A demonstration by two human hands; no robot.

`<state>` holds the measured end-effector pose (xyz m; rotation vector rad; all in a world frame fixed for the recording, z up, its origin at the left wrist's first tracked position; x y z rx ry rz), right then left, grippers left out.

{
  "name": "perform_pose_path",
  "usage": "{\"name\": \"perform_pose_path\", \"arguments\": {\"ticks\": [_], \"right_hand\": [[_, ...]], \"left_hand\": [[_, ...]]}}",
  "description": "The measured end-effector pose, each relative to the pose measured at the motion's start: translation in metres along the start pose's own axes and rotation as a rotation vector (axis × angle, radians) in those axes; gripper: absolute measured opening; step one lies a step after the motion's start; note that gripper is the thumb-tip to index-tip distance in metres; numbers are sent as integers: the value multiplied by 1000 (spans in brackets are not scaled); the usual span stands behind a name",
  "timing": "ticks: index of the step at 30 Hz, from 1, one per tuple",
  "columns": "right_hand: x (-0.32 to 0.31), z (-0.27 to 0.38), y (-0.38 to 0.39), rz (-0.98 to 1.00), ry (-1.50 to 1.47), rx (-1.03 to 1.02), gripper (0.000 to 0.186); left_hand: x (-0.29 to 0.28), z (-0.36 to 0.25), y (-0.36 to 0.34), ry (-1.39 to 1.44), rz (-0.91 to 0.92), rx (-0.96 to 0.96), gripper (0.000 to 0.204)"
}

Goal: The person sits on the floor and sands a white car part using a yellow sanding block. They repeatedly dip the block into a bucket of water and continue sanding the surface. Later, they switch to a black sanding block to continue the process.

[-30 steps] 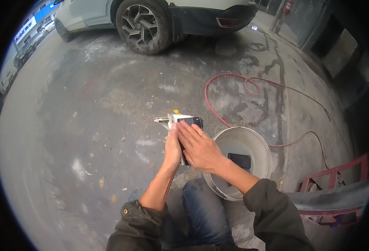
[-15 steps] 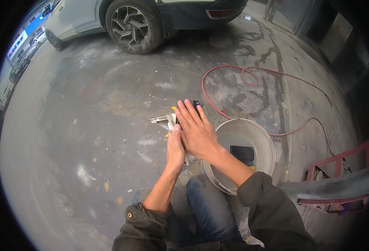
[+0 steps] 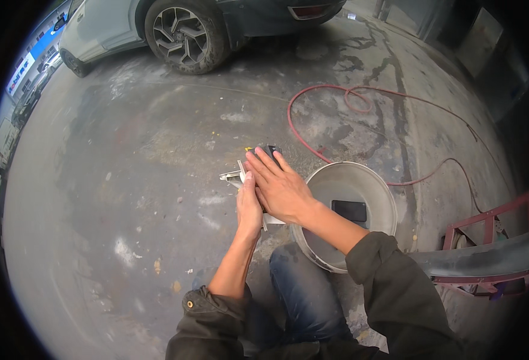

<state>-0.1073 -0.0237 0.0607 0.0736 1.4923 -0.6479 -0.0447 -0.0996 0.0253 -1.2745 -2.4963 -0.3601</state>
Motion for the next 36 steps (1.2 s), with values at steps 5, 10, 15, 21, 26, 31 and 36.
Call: {"name": "perform_pose_path", "arguments": {"ticks": [5,10,15,21,26,31,36], "right_hand": [[-8,21,39,150,-66,-182,58],[3,-17,0,61,-15,-3,58],[6,22,26,41,-101,80,55],[-16,2,56,-240,-541,218,59],[-10,-44,69,-328,-1182,681,64],[-10,-51,80,-253,-2057,886,51],[-2,-50,81,-51,-2442,597,81]], "left_hand": [[-29,-7,-17,110,-144,-105,62],[10,1,5,-40,-7,-9,67],[-19,-8,-12,65,-145,-75,63],[-33,-24,-15,228,-301,15,61],[-36,-25,-15,323,-289,-6,57],[-39,-27,-14,456,-253,-36,54],[-41,-25,-17,577,-208,-44,54]]}}
Point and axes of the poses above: each hand's wrist, its own y-axis away from the middle knuckle, its own x-axis out of the palm, z = x × y, the point moved 4 cm from there along -y, towards the middle knuckle, and after that the axes turned 6 degrees about x, right-handed, at the moved point
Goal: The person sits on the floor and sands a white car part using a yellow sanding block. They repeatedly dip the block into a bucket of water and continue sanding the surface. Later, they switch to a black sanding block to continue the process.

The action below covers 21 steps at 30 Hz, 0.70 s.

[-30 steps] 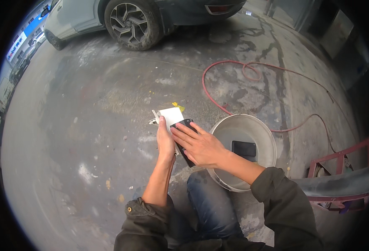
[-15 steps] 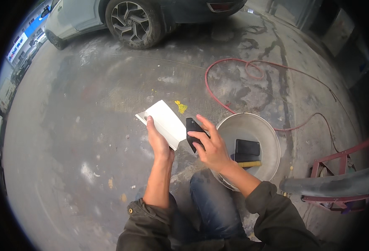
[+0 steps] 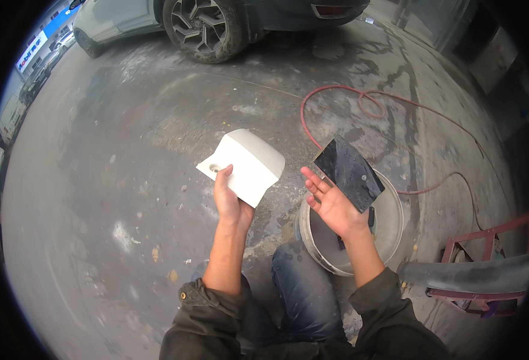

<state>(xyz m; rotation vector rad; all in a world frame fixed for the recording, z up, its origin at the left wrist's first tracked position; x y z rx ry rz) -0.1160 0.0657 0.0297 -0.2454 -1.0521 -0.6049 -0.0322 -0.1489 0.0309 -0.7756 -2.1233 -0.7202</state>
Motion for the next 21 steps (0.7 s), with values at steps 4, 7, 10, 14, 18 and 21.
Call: {"name": "perform_pose_path", "arguments": {"ticks": [4,7,10,14,18,21], "right_hand": [[4,1,1,-22,-112,76,72],[7,7,1,-211,264,13,57],[29,12,1,-428,535,-194,45],[20,25,8,-381,796,-131,40],[35,24,3,-312,1009,-135,30],[43,13,-6,-337,1178,-109,22]], "left_hand": [[-5,-5,-4,83,39,-7,55],[-4,-3,-3,90,43,-15,57],[6,-7,3,20,51,17,57],[10,-6,5,-81,63,62,56],[8,-2,5,-92,84,49,54],[9,3,5,-182,122,106,55]]}}
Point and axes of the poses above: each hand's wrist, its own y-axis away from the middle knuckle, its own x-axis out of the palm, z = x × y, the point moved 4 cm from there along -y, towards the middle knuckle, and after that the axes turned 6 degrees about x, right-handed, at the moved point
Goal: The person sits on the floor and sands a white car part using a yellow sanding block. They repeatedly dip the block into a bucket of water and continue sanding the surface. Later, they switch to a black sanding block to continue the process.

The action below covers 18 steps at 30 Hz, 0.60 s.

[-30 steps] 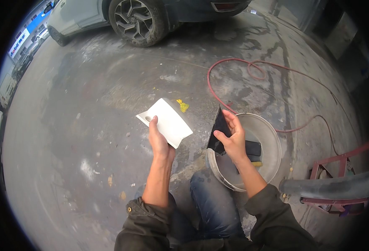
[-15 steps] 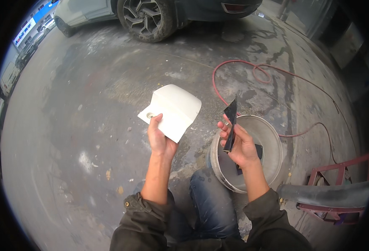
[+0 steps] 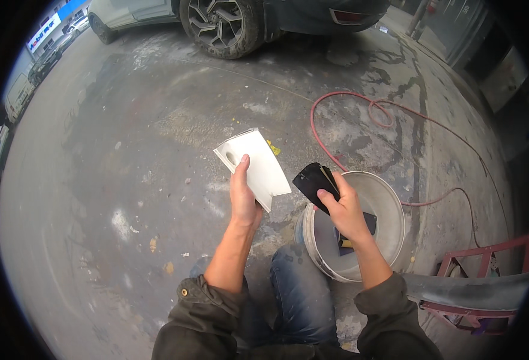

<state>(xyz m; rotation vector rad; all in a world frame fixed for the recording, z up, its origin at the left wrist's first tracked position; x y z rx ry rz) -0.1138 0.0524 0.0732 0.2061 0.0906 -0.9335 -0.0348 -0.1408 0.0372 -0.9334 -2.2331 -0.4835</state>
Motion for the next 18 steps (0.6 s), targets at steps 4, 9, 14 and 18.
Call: {"name": "perform_pose_path", "arguments": {"ticks": [4,9,14,18], "right_hand": [[30,11,-9,-294,645,-245,59],[45,21,-30,-498,452,-237,53],[53,19,-20,-598,364,-387,56],[57,28,-16,-692,428,-548,56]], "left_hand": [[3,17,10,-186,51,40,62],[12,29,20,-321,149,45,61],[12,21,30,-275,165,-5,55],[15,27,40,-132,240,-53,60]]}}
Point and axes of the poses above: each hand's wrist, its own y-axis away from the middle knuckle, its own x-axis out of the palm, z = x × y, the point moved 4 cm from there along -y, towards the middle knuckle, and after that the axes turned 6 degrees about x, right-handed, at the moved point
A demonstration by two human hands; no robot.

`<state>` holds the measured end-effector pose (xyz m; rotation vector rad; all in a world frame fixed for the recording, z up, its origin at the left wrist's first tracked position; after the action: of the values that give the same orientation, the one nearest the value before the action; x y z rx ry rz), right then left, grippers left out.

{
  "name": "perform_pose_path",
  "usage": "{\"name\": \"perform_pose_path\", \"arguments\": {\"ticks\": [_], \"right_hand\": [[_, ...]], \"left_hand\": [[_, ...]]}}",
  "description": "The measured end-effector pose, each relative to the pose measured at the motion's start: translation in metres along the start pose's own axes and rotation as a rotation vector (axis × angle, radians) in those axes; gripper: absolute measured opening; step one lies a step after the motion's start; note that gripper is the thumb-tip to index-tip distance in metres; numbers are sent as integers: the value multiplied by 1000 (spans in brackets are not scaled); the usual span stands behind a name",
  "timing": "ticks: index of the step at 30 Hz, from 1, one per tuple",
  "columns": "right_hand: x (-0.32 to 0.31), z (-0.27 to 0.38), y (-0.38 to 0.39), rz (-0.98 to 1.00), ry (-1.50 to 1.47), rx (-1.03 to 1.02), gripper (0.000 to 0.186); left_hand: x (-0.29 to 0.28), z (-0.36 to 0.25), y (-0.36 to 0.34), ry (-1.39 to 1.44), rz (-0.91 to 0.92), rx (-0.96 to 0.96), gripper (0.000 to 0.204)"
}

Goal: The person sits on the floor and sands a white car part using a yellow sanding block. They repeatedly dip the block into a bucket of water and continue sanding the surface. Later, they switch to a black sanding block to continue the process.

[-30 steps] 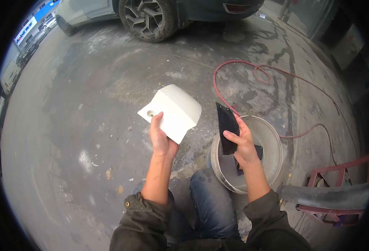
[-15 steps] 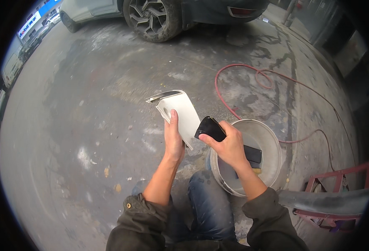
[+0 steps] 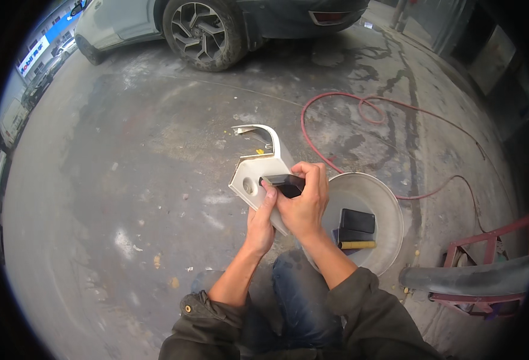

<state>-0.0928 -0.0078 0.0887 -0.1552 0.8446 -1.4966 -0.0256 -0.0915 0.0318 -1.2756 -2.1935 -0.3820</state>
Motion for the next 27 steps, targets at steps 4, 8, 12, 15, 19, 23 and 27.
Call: {"name": "perform_pose_path", "arguments": {"ticks": [4,8,12,15,19,23,27], "right_hand": [[-5,11,-12,-14,43,-100,58],[-8,23,-25,9,133,-175,63],[-7,20,-32,85,210,-177,63],[0,17,-31,98,239,-117,59],[7,14,-33,91,248,-72,57],[9,14,-33,91,269,-45,57],[13,9,-29,115,242,-84,58]], "left_hand": [[0,3,3,-190,128,45,72],[0,-2,5,-269,253,-34,72],[5,-6,5,-349,253,-27,69],[3,-7,6,-383,223,-52,70],[8,-6,7,-436,153,-25,74],[5,-7,7,-467,159,-62,77],[11,-11,2,-405,96,-23,75]]}}
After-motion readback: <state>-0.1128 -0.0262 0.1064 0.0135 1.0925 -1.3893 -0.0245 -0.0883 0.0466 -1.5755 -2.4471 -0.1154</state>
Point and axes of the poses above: each hand's wrist, its own y-axis away from the middle knuckle, its own x-axis out of the palm, z = x × y, the point moved 4 cm from there along -y, towards the middle knuckle, and after that the axes turned 6 degrees about x, right-handed, at the moved point
